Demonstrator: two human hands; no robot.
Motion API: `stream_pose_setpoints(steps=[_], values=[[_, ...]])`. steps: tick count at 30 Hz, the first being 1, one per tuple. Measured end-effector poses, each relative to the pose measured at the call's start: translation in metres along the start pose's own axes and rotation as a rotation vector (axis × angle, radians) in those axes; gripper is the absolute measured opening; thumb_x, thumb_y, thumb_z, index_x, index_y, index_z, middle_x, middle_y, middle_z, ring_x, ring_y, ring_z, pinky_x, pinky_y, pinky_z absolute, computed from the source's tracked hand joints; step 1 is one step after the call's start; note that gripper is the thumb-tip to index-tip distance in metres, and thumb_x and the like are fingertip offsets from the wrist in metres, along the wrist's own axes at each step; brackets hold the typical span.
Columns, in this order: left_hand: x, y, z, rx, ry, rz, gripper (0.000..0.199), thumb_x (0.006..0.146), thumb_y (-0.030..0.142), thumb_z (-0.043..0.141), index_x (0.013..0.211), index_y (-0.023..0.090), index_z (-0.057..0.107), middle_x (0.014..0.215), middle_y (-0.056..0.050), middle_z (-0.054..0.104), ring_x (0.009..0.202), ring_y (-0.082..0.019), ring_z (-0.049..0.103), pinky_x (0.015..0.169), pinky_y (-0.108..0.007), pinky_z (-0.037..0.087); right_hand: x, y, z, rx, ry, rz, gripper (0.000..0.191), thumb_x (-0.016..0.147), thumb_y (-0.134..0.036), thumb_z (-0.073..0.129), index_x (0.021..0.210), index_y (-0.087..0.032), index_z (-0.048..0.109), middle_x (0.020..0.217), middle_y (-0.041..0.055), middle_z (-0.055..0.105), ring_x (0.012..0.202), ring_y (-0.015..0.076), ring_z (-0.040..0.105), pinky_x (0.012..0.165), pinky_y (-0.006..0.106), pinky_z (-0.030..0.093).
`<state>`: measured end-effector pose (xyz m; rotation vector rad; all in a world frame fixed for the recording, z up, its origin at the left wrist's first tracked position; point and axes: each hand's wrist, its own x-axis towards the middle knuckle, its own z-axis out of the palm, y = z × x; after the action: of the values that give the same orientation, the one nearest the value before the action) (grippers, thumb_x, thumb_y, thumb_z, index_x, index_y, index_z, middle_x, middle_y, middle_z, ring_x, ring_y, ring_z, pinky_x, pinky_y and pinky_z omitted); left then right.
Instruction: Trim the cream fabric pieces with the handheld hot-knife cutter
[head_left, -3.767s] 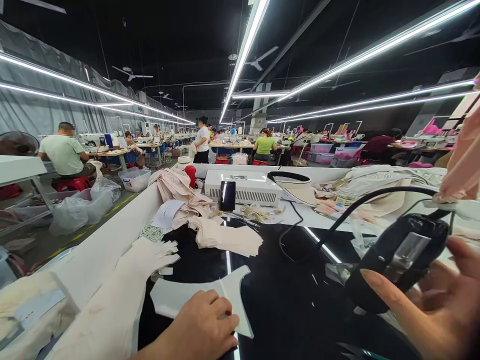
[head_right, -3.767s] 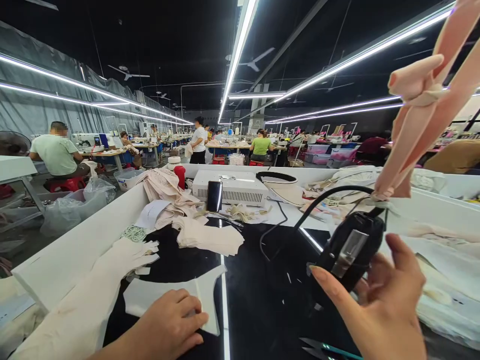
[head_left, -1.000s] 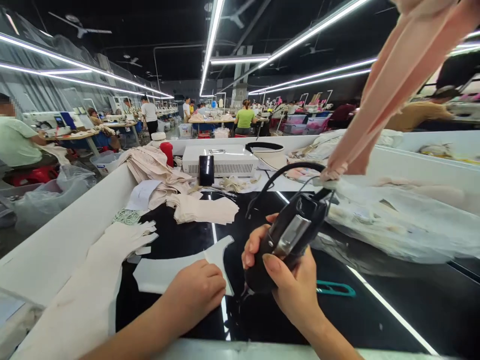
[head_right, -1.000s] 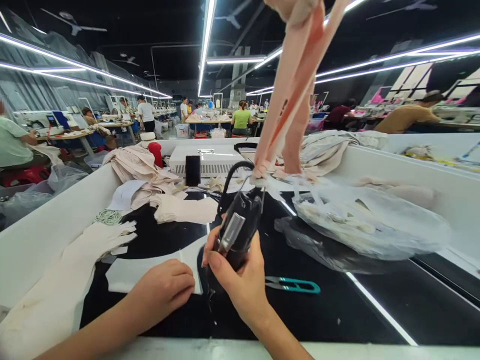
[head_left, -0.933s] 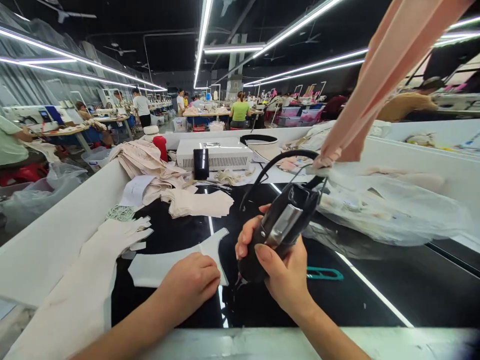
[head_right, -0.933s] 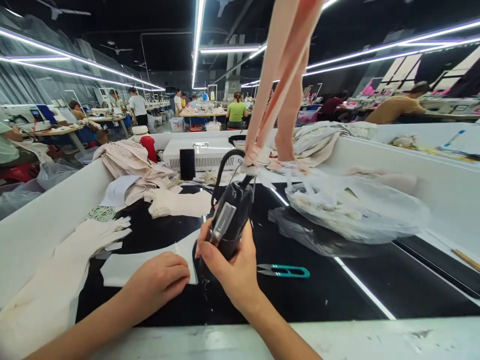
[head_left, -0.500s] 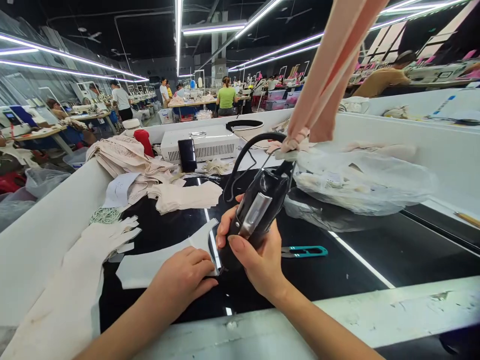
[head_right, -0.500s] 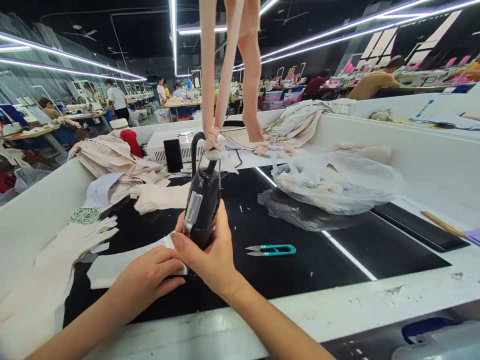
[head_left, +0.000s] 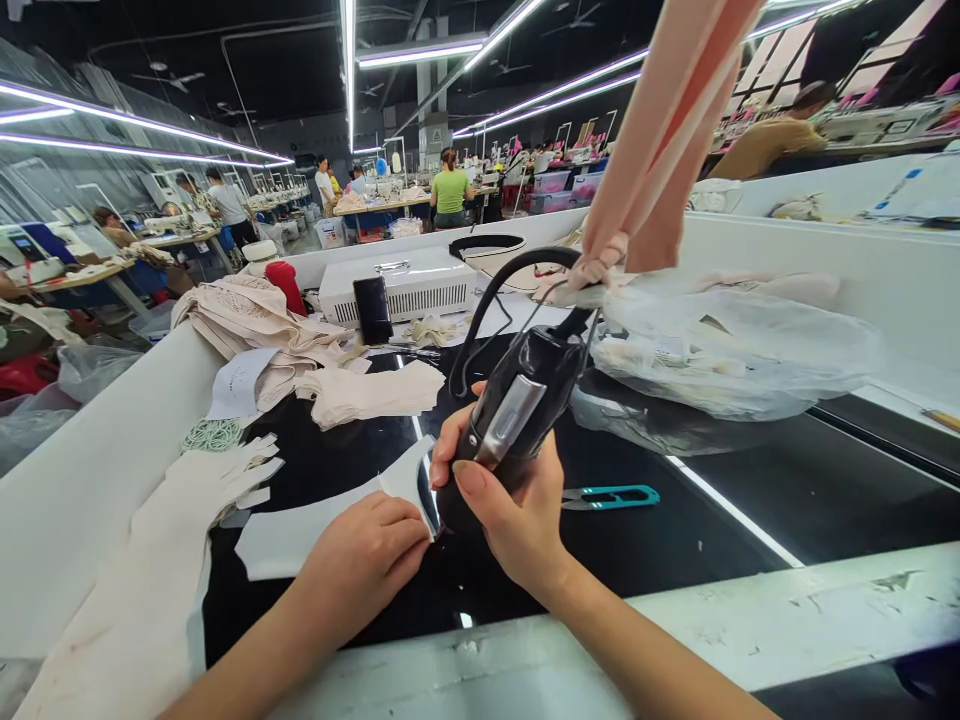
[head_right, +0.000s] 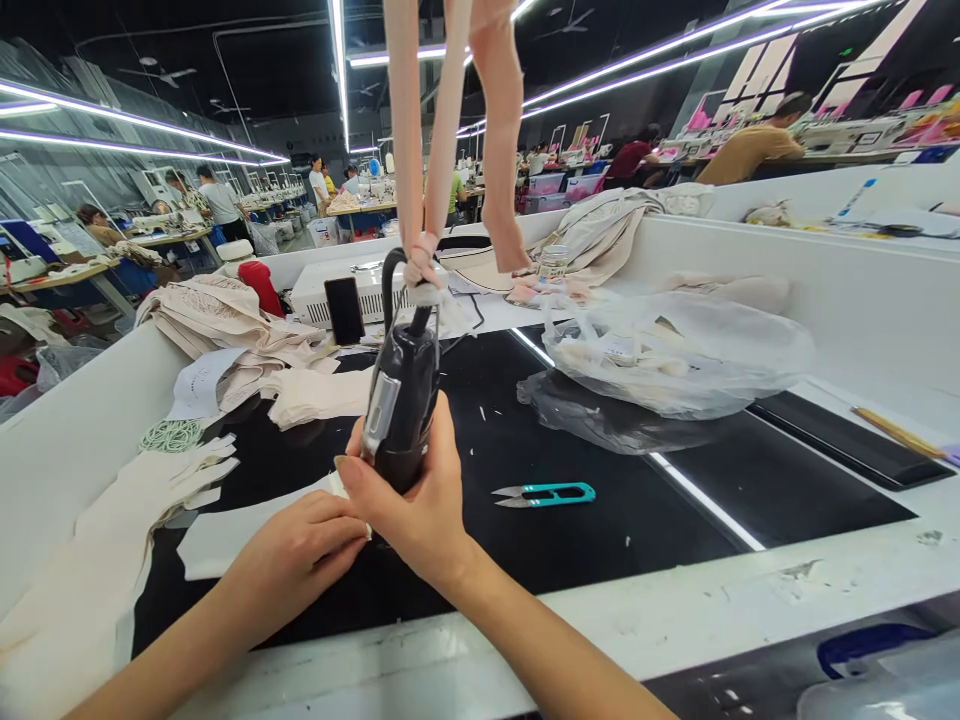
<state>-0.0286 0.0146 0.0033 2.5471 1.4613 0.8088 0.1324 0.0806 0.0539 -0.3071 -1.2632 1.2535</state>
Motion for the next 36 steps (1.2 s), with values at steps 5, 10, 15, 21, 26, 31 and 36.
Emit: stream_pose_setpoints(steps=[5, 10, 15, 21, 26, 31, 36], values=[[-0.0012, -0.0017, 0.0031, -0.029, 0.022, -0.004, 0.018, 0.099, 0.008, 0.059, 0.095, 0.02, 0.072, 0.099, -0.003, 0.076, 0.087, -0.019, 0.07, 0.078, -0.03, 0.057, 0.0017, -0.0004, 0.0013, -0.023, 0.019, -0.004, 0.046, 0.085, -0.051, 0.082, 0.104, -0.029, 0.047, 0.077, -0.005, 0.064, 0.056, 0.0141, 0.056, 0.053, 0.029, 0.049], [-0.0021, -0.0016, 0.0036, -0.052, -0.001, -0.024, 0.019, 0.098, 0.006, 0.059, 0.099, 0.02, 0.072, 0.102, -0.003, 0.076, 0.09, -0.021, 0.07, 0.081, -0.032, 0.057, -0.001, 0.0012, 0.0021, -0.017, 0.007, 0.015, 0.044, 0.086, -0.051, 0.082, 0.104, -0.029, 0.048, 0.079, -0.0045, 0.064, 0.058, 0.0139, 0.058, 0.054, 0.029, 0.051], [-0.0032, -0.0007, 0.0024, -0.073, -0.025, -0.035, 0.019, 0.102, 0.009, 0.057, 0.103, 0.02, 0.072, 0.106, -0.004, 0.075, 0.095, -0.022, 0.07, 0.084, -0.034, 0.057, -0.0028, 0.0027, 0.0024, -0.027, 0.003, -0.004, 0.04, 0.086, -0.043, 0.082, 0.105, -0.028, 0.05, 0.08, -0.0044, 0.065, 0.06, 0.0135, 0.06, 0.059, 0.029, 0.054], [-0.001, -0.0026, 0.0032, -0.067, -0.041, -0.088, 0.015, 0.104, 0.012, 0.058, 0.097, 0.019, 0.068, 0.109, -0.005, 0.073, 0.098, -0.022, 0.07, 0.086, -0.035, 0.058, -0.0032, 0.0015, 0.0013, -0.048, -0.001, -0.02, 0.035, 0.087, -0.037, 0.08, 0.105, -0.028, 0.051, 0.081, -0.004, 0.066, 0.06, 0.013, 0.06, 0.059, 0.028, 0.054], [0.0, -0.0049, 0.0078, 0.005, 0.014, -0.076, 0.011, 0.102, 0.009, 0.06, 0.098, 0.019, 0.064, 0.111, -0.006, 0.07, 0.099, -0.022, 0.067, 0.088, -0.035, 0.058, -0.0043, 0.0027, -0.0004, -0.044, -0.01, -0.042, 0.032, 0.088, -0.031, 0.079, 0.105, -0.027, 0.053, 0.082, -0.0044, 0.066, 0.06, 0.0121, 0.061, 0.059, 0.027, 0.053], [-0.0007, -0.0052, 0.0064, 0.018, 0.006, 0.037, 0.018, 0.104, 0.006, 0.053, 0.097, 0.019, 0.064, 0.102, -0.005, 0.07, 0.104, -0.021, 0.068, 0.095, -0.036, 0.058, -0.0034, 0.0045, 0.0001, -0.024, -0.019, -0.058, 0.03, 0.088, -0.031, 0.079, 0.104, -0.027, 0.053, 0.082, -0.0044, 0.066, 0.059, 0.0116, 0.061, 0.056, 0.025, 0.053], [-0.0038, -0.0077, 0.0021, -0.012, -0.023, 0.09, 0.024, 0.105, 0.004, 0.048, 0.106, 0.019, 0.068, 0.103, -0.006, 0.073, 0.103, -0.02, 0.07, 0.093, -0.034, 0.06, -0.0035, 0.0056, -0.0003, -0.017, -0.012, -0.07, 0.031, 0.088, -0.029, 0.079, 0.106, -0.028, 0.054, 0.082, -0.0046, 0.066, 0.059, 0.0113, 0.061, 0.056, 0.025, 0.053]])
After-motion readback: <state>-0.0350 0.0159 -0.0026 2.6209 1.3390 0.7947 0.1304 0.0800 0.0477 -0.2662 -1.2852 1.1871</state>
